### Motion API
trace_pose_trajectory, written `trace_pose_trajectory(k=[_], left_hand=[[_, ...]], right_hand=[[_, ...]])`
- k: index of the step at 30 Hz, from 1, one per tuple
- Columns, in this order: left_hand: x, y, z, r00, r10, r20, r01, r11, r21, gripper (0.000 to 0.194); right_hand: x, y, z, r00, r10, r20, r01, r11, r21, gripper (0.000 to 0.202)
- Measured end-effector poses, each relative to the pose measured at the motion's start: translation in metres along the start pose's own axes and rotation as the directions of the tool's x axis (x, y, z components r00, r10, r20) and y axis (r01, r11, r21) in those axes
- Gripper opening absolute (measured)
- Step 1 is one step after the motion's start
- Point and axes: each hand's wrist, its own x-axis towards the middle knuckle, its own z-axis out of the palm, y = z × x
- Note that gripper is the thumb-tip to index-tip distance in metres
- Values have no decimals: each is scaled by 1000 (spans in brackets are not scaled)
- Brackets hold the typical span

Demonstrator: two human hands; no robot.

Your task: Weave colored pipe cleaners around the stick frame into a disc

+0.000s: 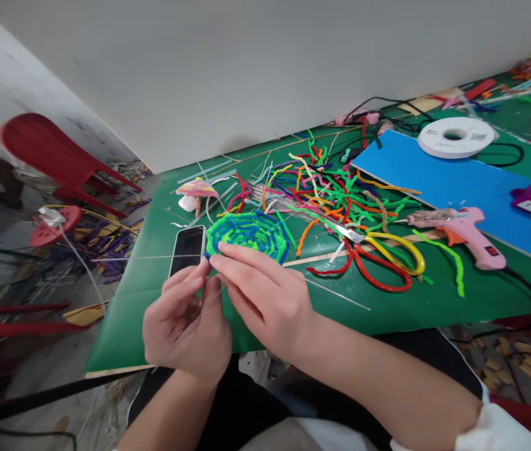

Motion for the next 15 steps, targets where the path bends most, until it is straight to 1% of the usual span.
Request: trace_pose_trajectory(k=[3,6,10,12,15], left_hand=[[3,-1,6,990,5,-139,-19,995,-97,25],[6,-2,9,981,-10,-194,-25,984,-177,29],[11,-6,4,989,-11,-145,-17,981,-195,30],[14,-8,0,994,27,-107,-47,981,-189,32],[19,-11,-4,994,84,-70,-98,970,-224,35]], right_hand=[[0,-1,-1,999,-33,40,33,999,1,27],[-1,0,0,998,-46,37,46,999,10,26],[0,0,-1,998,-52,46,50,998,34,27],[2,-2,-3,997,-61,56,58,997,52,27],[4,-3,-7,994,-68,82,61,994,88,26]])
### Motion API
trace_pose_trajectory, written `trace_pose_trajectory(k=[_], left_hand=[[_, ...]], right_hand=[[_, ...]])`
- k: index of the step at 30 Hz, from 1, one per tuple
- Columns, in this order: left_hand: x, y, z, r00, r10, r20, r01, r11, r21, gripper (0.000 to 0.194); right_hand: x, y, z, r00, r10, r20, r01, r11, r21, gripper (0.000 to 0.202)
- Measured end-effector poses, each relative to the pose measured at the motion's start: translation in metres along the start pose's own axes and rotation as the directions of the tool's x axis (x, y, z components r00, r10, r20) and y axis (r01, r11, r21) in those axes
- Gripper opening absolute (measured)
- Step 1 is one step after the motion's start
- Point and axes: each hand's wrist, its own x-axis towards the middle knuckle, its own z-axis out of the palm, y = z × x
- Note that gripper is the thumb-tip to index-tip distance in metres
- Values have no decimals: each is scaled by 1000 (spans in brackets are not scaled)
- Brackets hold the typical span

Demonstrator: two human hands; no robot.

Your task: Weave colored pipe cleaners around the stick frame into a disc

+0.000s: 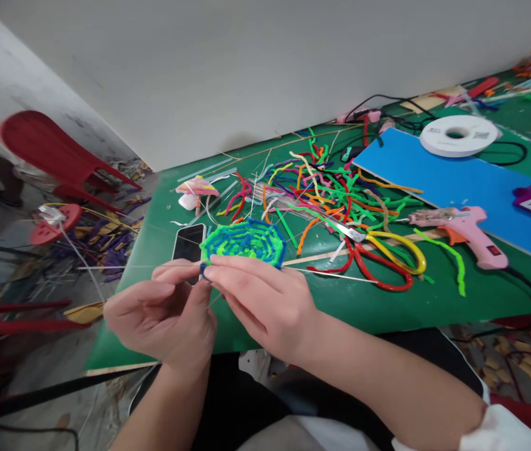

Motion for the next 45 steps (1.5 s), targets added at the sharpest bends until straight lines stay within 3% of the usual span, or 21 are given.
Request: trace_pose_trajectory(k=[9,16,23,28,32,37,45], left_hand=[[9,-2,-3,999,-2,38,8,988,-152,34],[16,-3,-15,981,-16,194,32,996,-81,31],[22,-3,-20,960,-19,280,74,980,-186,31],[18,0,-15,969,-87,233,125,980,-154,29],[12,7,-9,984,-112,140,110,994,19,23],[12,17,-10,984,-132,120,108,977,186,22],[12,15,-8,957,-243,156,238,970,46,18]], right_hand=[[2,1,-3,999,-33,22,32,999,43,21],[4,0,-4,998,-51,44,49,998,44,20],[2,-1,-4,999,-14,52,11,999,52,17],[1,1,-2,1000,3,10,-3,1000,10,16],[1,-1,-3,1000,10,-18,-11,998,-60,15],[2,-2,-6,1000,-4,17,6,997,-76,16],[1,-2,-5,1000,-22,0,22,997,-69,15]])
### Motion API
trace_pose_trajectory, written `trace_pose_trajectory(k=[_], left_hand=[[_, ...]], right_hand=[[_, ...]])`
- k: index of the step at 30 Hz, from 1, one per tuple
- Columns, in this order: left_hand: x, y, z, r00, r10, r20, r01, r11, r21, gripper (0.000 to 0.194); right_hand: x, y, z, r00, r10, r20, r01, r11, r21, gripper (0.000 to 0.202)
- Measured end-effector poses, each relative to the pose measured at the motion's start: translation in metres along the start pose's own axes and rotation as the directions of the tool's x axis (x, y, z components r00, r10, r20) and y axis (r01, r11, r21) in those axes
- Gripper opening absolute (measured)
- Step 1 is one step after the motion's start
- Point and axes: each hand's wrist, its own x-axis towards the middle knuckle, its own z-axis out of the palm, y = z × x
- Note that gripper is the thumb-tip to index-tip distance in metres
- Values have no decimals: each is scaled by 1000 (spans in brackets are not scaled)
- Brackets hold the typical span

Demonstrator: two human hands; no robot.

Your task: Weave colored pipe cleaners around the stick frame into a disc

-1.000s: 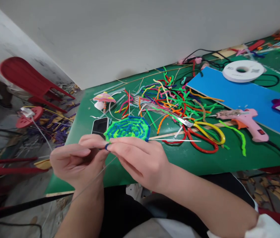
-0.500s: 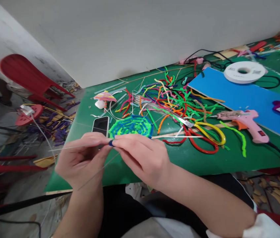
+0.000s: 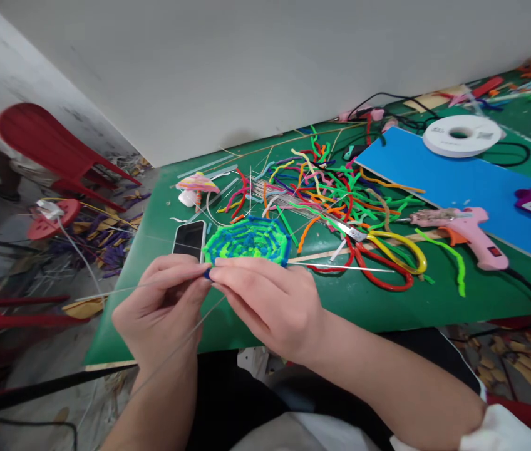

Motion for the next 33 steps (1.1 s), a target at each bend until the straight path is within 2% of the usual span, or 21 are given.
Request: trace_pose_trajectory(k=[5,9,13,22,26,33], left_hand=[[0,1,-2,1000,5,8,-5,999,32,20],[-4,2,0,994,-14,-105,12,1000,-17,32],[-6,4,7,984,7,-178,-30,991,-130,40],[-8,3,14,951,120,-284,-145,987,-69,37],[-7,2,13,959,124,-256,-145,987,-66,38],[-4,-3,2,987,118,-105,-118,993,11,26]], right_hand=[[1,0,0,1000,-5,5,5,1000,0,16],[1,0,-1,1000,-20,8,20,1000,-21,17],[0,0,0,1000,-26,5,26,999,-26,17],[1,-1,0,1000,-13,15,13,1000,-14,17],[1,0,0,1000,-12,11,12,1000,7,17],[2,2,0,999,-12,37,10,998,58,17]])
